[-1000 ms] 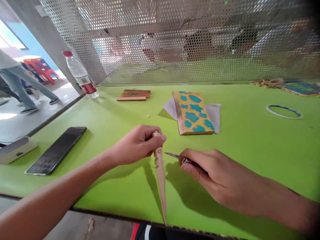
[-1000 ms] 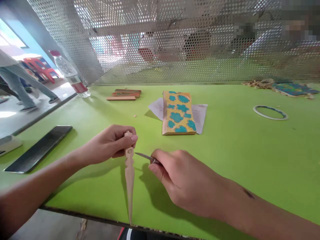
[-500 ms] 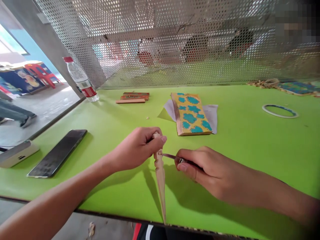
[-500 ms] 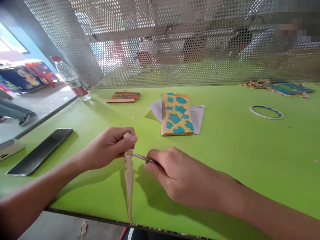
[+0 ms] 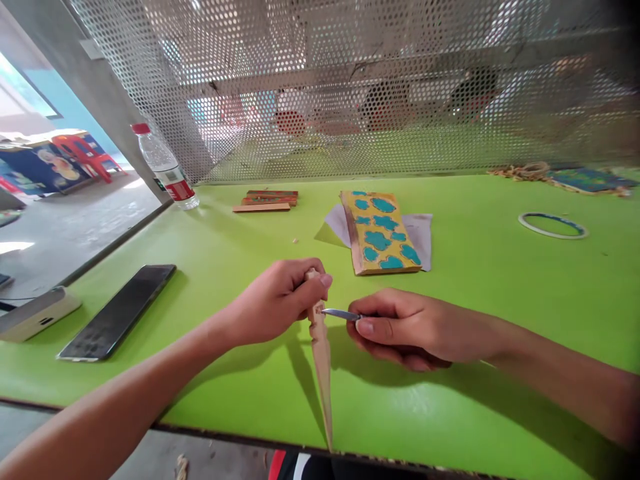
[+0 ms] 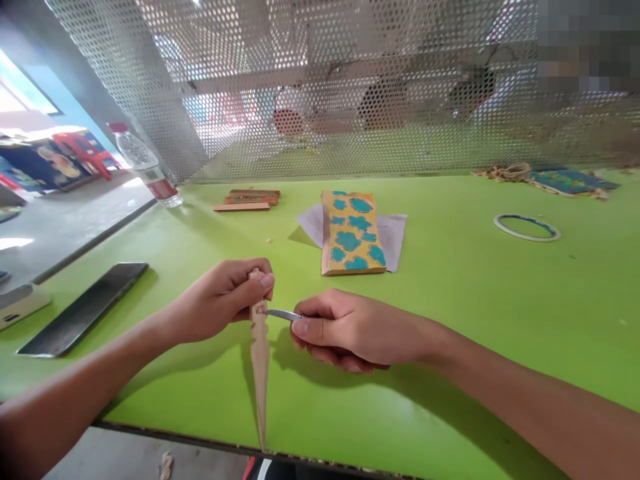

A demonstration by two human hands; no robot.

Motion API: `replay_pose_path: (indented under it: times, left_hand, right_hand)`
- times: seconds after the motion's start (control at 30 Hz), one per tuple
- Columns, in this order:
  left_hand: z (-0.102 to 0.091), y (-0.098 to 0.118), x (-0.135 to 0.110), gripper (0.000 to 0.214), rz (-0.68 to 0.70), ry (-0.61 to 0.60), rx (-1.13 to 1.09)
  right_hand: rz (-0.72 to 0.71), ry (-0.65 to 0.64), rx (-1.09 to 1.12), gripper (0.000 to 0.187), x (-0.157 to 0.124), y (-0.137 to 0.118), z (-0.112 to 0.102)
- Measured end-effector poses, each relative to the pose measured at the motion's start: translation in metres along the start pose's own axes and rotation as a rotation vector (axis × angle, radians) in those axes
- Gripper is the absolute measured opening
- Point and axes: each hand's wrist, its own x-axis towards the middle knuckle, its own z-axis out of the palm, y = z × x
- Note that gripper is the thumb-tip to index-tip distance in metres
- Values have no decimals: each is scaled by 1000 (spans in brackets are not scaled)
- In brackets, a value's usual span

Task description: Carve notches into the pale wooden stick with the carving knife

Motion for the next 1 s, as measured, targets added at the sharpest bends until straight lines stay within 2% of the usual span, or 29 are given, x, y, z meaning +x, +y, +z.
replay_pose_path:
  times: [0.23, 0.47, 0.63, 0.7, 0.83, 0.93, 1.0]
  left_hand:
    - [1, -4, 0, 35, -17, -11, -71]
    - [4, -3, 1, 39, -41, -29, -256]
    - [12, -8, 1, 41, -145, -165, -301]
    - [16, -12, 1, 43, -133, -160, -280]
    - [26, -15, -2, 47, -173, -162, -200]
    - [32, -15, -3, 44, -174, -43, -163]
    - [33, -15, -3, 43, -159, 2, -191]
  right_hand:
    - [17, -76, 156, 39, 3, 6, -3]
    - [-25, 27, 248, 38, 2, 11, -1]
    - [-105, 116, 366, 35, 5, 15, -3]
    - [-97, 173, 286, 36, 5, 15, -2]
    - [-117, 391, -115, 41, 3, 12, 6]
    - [-179, 540, -372, 40, 0, 9, 11]
    - [-188, 592, -462, 39, -2, 8, 13]
